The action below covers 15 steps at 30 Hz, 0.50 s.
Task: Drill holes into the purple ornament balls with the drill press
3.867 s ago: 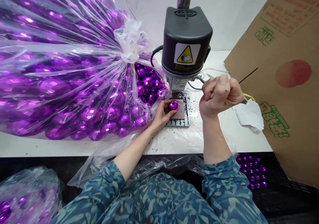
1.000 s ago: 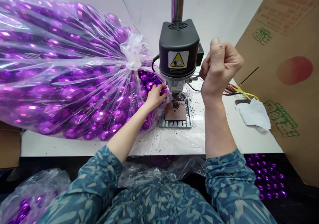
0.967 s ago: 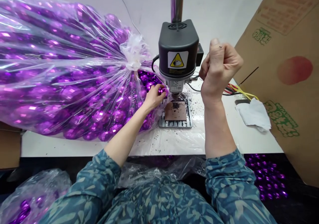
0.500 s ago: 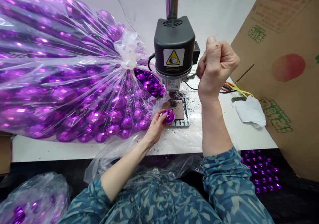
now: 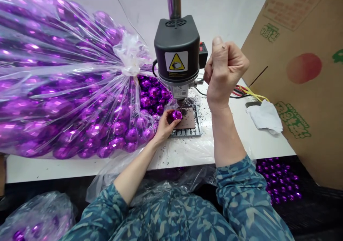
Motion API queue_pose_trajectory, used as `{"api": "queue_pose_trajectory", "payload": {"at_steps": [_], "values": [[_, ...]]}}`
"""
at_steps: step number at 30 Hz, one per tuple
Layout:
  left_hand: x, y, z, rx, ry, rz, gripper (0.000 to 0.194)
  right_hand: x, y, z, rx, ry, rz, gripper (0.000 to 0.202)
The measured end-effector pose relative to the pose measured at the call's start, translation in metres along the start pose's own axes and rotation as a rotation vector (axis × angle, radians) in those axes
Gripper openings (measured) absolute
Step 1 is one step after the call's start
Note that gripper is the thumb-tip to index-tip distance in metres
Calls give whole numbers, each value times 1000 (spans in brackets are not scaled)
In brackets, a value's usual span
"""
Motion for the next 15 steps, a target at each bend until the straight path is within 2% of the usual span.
{"api": "queue_pose_trajectory", "payload": {"at_steps": [7,11,15], "values": [[2,3,-8,75,-4,-102,54,-1,-3,2,25,-4,65,64],[9,1,-6,75,-45,-44,62,-1,-2,2,37,-5,55,64],[19,-3,-2,53,-12,-18,61,-1,-2,2,26,-11,58,63]]}}
Point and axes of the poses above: each hand's wrist, its own z-axis away from the middle knuckle, its own x-axis out of the palm, y = z × x, the point moved 1 cm from there along -z, towards the middle knuckle, and after that the axes turned 3 degrees about y, right-handed, at the moved point
